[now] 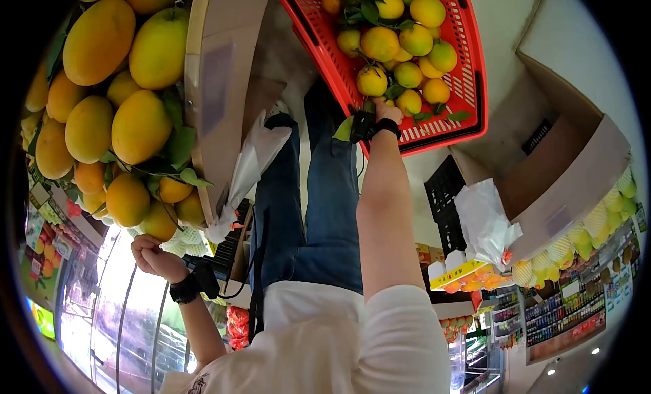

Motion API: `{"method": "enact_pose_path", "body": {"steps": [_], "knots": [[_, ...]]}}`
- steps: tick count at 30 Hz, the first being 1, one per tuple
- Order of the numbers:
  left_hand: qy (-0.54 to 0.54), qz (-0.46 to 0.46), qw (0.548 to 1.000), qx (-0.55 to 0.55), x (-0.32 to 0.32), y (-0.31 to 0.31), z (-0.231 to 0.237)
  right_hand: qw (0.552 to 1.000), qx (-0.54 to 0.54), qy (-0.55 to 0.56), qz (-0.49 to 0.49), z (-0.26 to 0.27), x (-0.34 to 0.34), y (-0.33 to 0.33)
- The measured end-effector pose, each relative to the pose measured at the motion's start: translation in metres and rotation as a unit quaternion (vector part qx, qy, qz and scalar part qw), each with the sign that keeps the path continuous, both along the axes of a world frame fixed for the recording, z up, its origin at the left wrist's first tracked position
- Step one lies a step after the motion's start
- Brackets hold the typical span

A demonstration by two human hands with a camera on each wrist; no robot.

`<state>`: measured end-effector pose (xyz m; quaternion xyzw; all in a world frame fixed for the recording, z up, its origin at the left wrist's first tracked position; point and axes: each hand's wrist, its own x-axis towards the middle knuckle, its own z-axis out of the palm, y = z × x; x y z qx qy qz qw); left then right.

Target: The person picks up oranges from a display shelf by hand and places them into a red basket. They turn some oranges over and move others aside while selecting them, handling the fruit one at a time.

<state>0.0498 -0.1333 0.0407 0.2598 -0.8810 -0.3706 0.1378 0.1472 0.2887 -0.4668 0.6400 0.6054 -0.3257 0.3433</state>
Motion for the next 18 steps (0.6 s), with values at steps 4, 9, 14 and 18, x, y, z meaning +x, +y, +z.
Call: {"method": "enact_pose_path", "body": {"steps": [4, 9, 14, 18], "knots": [[0.002, -0.009, 1.000, -0.017, 0.003, -0.001, -0.001, 0.999, 0.022, -0.015, 0.047, 0.086, -0.048, -0.014], [-0.003, -0.007, 0.999, -0.038, 0.005, 0.001, -0.001, 0.998, -0.037, 0.052, -0.026, 0.107, -0.049, -0.014], [-0.002, 0.010, 1.000, -0.013, 0.004, 0.003, -0.001, 0.966, -0.202, 0.062, -0.152, 0.098, -0.018, 0.005], [-0.008, 0.018, 1.000, -0.017, 0.005, 0.005, -0.002, 0.958, -0.239, 0.029, -0.159, 0.101, 0.002, 0.011]]}}
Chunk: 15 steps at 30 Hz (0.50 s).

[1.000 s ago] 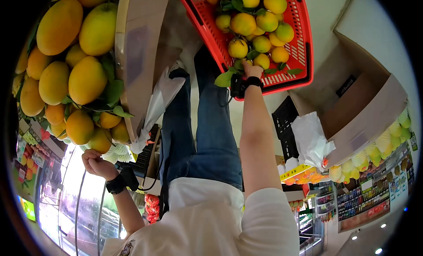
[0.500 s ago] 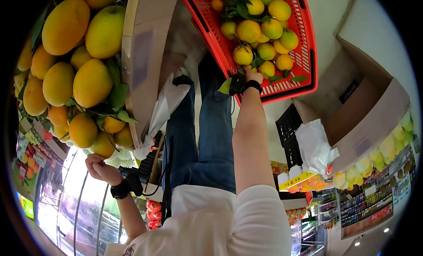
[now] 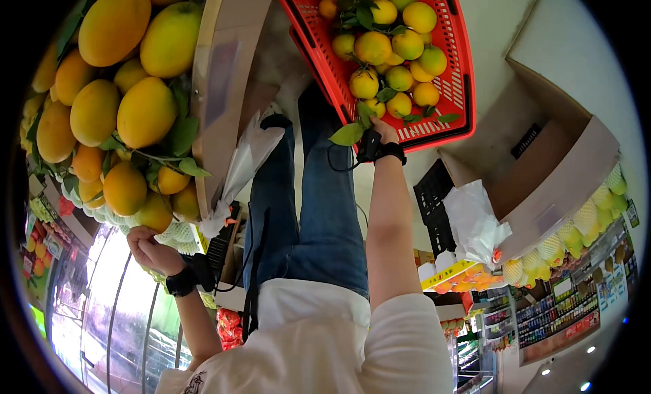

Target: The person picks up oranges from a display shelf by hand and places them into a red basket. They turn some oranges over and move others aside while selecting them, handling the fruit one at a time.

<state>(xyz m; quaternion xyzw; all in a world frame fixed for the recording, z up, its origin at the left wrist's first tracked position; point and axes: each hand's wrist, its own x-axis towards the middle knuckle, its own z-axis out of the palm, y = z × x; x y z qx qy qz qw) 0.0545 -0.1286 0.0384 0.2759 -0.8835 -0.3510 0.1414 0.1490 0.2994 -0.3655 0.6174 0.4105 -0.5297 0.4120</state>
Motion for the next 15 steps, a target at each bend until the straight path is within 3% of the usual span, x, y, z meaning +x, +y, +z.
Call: {"method": "enact_pose_path", "body": {"steps": [3, 6, 7, 10, 12, 15], "knots": [[-0.003, -0.012, 1.000, 0.008, 0.001, -0.002, 0.002, 0.996, 0.045, -0.036, -0.064, 0.019, -0.014, -0.006], [0.009, -0.034, 0.999, 0.020, 0.002, -0.004, 0.000, 0.996, 0.012, 0.005, -0.087, 0.046, -0.021, -0.005], [0.009, -0.033, 0.999, 0.015, 0.000, -0.001, 0.000, 0.994, -0.016, 0.034, -0.098, 0.013, 0.005, 0.006], [0.021, -0.028, 0.999, 0.026, 0.003, -0.002, -0.002, 0.992, 0.024, 0.077, 0.097, 0.049, -0.002, 0.020], [0.025, -0.060, 0.998, 0.007, 0.003, -0.005, -0.002, 0.974, 0.082, 0.170, 0.129, 0.068, -0.003, 0.017], [0.011, -0.061, 0.998, 0.009, -0.002, 0.003, 0.008, 0.976, 0.074, 0.152, -0.137, 0.104, -0.012, 0.008]]}}
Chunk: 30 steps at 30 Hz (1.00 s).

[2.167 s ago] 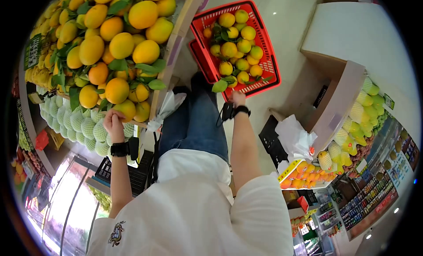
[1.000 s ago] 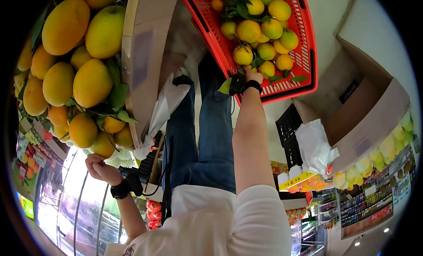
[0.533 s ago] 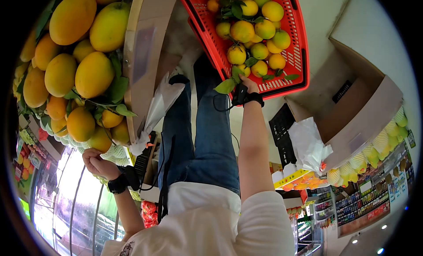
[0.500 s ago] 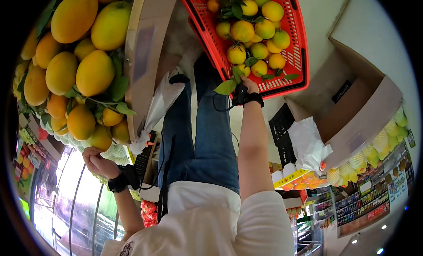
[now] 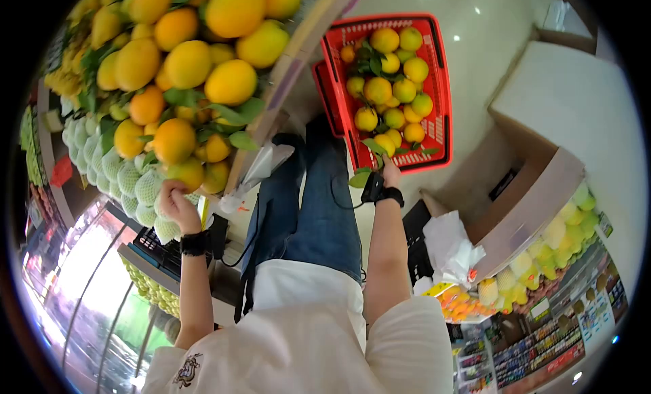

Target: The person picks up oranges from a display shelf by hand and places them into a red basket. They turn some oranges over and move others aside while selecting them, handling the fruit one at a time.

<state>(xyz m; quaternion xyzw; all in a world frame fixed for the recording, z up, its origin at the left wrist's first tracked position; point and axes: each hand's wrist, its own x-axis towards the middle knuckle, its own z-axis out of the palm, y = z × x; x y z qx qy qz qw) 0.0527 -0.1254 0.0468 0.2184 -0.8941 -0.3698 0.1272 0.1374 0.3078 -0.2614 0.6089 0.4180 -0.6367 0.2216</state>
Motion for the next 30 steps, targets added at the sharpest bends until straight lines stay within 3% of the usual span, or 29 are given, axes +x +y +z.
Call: {"method": "enact_pose_path", "body": {"steps": [2, 4, 5, 7, 10, 11, 12, 15, 16, 19, 23, 24, 27, 29, 30], "knots": [[0.005, -0.006, 1.000, -0.011, 0.006, -0.006, -0.004, 0.991, -0.040, 0.020, -0.126, 0.026, -0.013, -0.006], [0.007, -0.029, 0.999, -0.034, 0.008, -0.012, -0.006, 0.997, -0.013, 0.064, -0.038, 0.065, -0.033, -0.009], [0.001, -0.032, 0.999, -0.037, 0.007, -0.012, -0.003, 0.996, -0.004, 0.072, 0.060, 0.071, -0.038, -0.001], [0.019, -0.050, 0.997, -0.061, 0.005, -0.012, 0.002, 0.988, 0.000, 0.121, 0.092, 0.101, -0.055, 0.002], [0.017, -0.082, 0.993, -0.081, 0.008, -0.020, 0.001, 0.983, 0.041, 0.177, -0.018, 0.160, -0.098, -0.028], [0.027, -0.087, 0.993, -0.075, 0.007, -0.020, 0.006, 0.976, 0.096, 0.183, -0.067, 0.224, -0.120, -0.068], [0.031, -0.100, 0.993, -0.051, 0.007, -0.023, 0.007, 0.964, 0.117, 0.233, -0.049, 0.264, -0.133, -0.093], [0.013, -0.130, 0.991, 0.002, 0.005, -0.032, 0.017, 0.918, 0.106, 0.378, 0.053, 0.340, -0.160, -0.137], [-0.035, -0.148, 0.987, 0.045, 0.005, -0.037, 0.026, 0.907, 0.121, 0.397, 0.075, 0.370, -0.169, -0.160], [-0.033, -0.186, 0.978, 0.085, 0.006, -0.048, 0.025, 0.864, 0.098, 0.464, 0.169, 0.414, -0.209, -0.207], [-0.024, -0.214, 0.971, 0.106, 0.006, -0.055, 0.023, 0.790, 0.034, 0.542, 0.285, 0.432, -0.288, -0.274], [-0.026, -0.215, 0.970, 0.112, 0.007, -0.055, 0.025, 0.764, 0.039, 0.531, 0.364, 0.449, -0.305, -0.293], [-0.031, -0.215, 0.968, 0.126, 0.008, -0.056, 0.019, 0.665, 0.065, 0.634, 0.390, 0.452, -0.362, -0.355], [-0.006, -0.199, 0.972, 0.126, 0.011, -0.054, 0.019, 0.595, 0.126, 0.648, 0.458, 0.458, -0.390, -0.387], [-0.002, -0.194, 0.973, 0.122, 0.012, -0.054, 0.019, 0.594, 0.111, 0.662, 0.444, 0.452, -0.401, -0.403]]}}
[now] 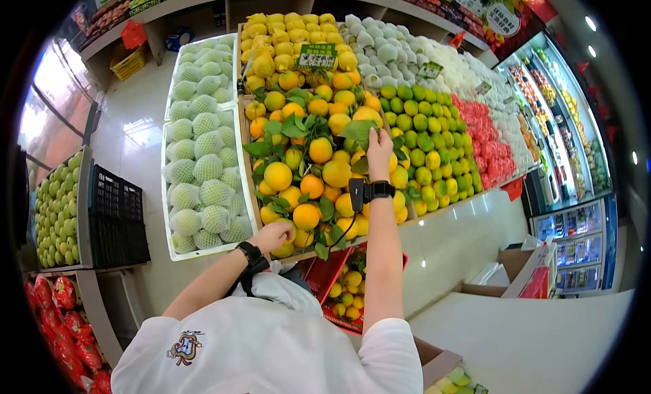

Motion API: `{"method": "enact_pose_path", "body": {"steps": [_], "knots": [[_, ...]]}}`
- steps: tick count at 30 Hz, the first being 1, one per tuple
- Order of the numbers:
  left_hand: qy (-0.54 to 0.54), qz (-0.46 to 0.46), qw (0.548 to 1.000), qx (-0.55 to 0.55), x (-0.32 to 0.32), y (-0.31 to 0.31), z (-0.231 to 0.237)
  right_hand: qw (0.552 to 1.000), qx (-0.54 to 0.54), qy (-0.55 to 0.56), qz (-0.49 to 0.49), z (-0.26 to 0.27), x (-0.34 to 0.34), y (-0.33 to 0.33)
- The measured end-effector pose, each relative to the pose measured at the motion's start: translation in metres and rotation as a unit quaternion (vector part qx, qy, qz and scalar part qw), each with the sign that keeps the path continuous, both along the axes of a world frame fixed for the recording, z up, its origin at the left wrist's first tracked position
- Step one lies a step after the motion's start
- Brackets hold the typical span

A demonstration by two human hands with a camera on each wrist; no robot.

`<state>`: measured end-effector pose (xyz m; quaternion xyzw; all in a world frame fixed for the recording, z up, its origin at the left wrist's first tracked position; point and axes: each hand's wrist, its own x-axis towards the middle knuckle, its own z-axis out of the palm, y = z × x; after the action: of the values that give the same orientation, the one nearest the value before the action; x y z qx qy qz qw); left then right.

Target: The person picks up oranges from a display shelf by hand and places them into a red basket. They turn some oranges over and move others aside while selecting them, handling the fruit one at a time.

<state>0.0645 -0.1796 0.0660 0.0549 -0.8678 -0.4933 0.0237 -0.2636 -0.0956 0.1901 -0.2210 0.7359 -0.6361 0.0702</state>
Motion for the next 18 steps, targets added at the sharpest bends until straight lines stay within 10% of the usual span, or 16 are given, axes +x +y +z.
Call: {"method": "enact_pose_path", "body": {"steps": [12, 18], "knots": [[-0.011, 0.026, 1.000, 0.007, 0.002, 0.001, 0.006, 0.963, 0.259, 0.039, -0.070, -0.119, -0.010, -0.029], [-0.028, 0.015, 0.999, 0.000, -0.003, 0.000, 0.012, 0.970, 0.084, -0.223, 0.038, -0.082, 0.002, 0.036]]}}
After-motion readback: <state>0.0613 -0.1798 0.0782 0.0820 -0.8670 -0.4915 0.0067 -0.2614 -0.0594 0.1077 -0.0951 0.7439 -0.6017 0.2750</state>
